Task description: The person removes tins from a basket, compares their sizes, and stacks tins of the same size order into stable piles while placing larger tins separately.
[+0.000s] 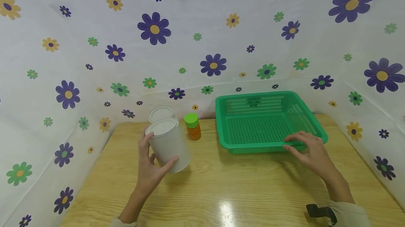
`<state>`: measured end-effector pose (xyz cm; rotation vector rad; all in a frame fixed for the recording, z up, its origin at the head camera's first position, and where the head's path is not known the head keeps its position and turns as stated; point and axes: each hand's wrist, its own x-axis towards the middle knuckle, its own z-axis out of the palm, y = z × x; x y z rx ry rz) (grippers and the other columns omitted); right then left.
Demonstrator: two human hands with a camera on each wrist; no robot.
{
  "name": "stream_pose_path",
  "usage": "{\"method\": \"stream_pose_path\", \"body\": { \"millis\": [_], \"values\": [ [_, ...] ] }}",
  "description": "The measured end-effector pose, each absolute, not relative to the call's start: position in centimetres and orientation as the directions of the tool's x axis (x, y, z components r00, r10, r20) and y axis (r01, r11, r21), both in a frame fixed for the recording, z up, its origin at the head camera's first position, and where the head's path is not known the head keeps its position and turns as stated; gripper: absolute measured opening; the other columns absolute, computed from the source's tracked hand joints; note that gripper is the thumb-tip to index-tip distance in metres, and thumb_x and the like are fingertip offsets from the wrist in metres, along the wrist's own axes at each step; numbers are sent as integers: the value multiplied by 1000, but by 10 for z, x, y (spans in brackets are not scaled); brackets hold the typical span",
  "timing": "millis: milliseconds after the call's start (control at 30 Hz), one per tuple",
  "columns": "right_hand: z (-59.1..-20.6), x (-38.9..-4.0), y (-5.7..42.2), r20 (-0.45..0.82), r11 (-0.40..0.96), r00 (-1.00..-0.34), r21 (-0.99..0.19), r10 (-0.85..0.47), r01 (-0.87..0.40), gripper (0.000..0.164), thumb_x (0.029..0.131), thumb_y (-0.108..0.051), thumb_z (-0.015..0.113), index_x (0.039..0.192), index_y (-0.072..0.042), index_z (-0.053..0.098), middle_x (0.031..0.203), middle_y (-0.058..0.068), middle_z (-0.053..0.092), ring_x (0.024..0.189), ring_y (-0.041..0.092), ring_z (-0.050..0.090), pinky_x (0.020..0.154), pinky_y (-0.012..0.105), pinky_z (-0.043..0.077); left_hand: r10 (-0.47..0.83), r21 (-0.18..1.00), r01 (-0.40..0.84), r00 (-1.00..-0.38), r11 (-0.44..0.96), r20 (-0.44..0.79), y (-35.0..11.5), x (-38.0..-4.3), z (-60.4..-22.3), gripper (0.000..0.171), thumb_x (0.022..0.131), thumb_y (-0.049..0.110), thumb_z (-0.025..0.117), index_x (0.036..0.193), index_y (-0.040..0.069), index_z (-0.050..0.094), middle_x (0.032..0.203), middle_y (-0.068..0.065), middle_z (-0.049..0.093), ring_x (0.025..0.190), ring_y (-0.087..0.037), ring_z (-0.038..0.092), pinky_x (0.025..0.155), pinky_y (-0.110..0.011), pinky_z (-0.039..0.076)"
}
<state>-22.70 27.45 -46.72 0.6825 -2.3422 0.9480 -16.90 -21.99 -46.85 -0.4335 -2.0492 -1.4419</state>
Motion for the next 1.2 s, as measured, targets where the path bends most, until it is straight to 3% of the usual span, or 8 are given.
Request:
{"method": "stream_pose_path", "body": {
  "millis": [200, 300, 700, 967, 1100, 1200],
  "values": [
    [-467, -229, 272, 620, 630, -740, -471, -261, -617, 26, 78, -1, 85, 100, -12, 74, 100, 2, 69, 100, 11, 55, 87, 64, 31, -102, 703, 534, -758, 469, 644, -231, -163, -483, 110, 66, -3, 95, 155, 11, 32, 170, -2, 11, 148, -35, 25, 87, -74, 49],
    [-466, -228, 272, 614, 629, -745, -478, -261, -614, 26, 79, -2, 85, 100, -13, 74, 100, 2, 69, 100, 11, 55, 88, 66, 31, -108, 700, 527, -757, 481, 644, -234, -163, -487, 110, 66, -3, 95, 156, 11, 32, 170, -9, 11, 147, -35, 26, 86, -75, 48],
    [-470, -228, 273, 620, 622, -740, -478, -261, -620, 28, 77, -2, 86, 100, -14, 74, 100, 2, 69, 99, 17, 58, 87, 65, 31, -123, 718, 507, -770, 476, 626, -247, -171, -512, 108, 68, 1, 95, 155, 12, 33, 168, -15, 13, 144, -43, 28, 82, -82, 44],
    [-468, -228, 273, 607, 624, -751, -487, -260, -611, 24, 80, -3, 84, 101, -11, 74, 100, 3, 69, 101, 11, 56, 89, 67, 30, -134, 711, 533, -749, 459, 649, -253, -176, -518, 109, 62, -7, 95, 152, 6, 34, 167, -16, 18, 143, -47, 32, 86, -82, 40],
    [-467, -228, 274, 607, 627, -750, -484, -263, -611, 24, 81, -3, 84, 101, -12, 74, 100, 3, 69, 101, 15, 57, 89, 67, 30, -125, 685, 539, -735, 490, 667, -253, -175, -517, 99, 63, -10, 94, 146, 0, 39, 165, -22, 23, 141, -53, 34, 89, -77, 43],
    [-468, -227, 275, 617, 627, -744, -478, -257, -614, 25, 80, -2, 85, 100, -13, 74, 100, 3, 70, 100, 19, 58, 88, 67, 31, -123, 676, 525, -736, 518, 666, -252, -174, -515, 84, 68, -12, 89, 140, -4, 45, 162, -26, 29, 138, -55, 40, 92, -65, 50]
  ]
}}
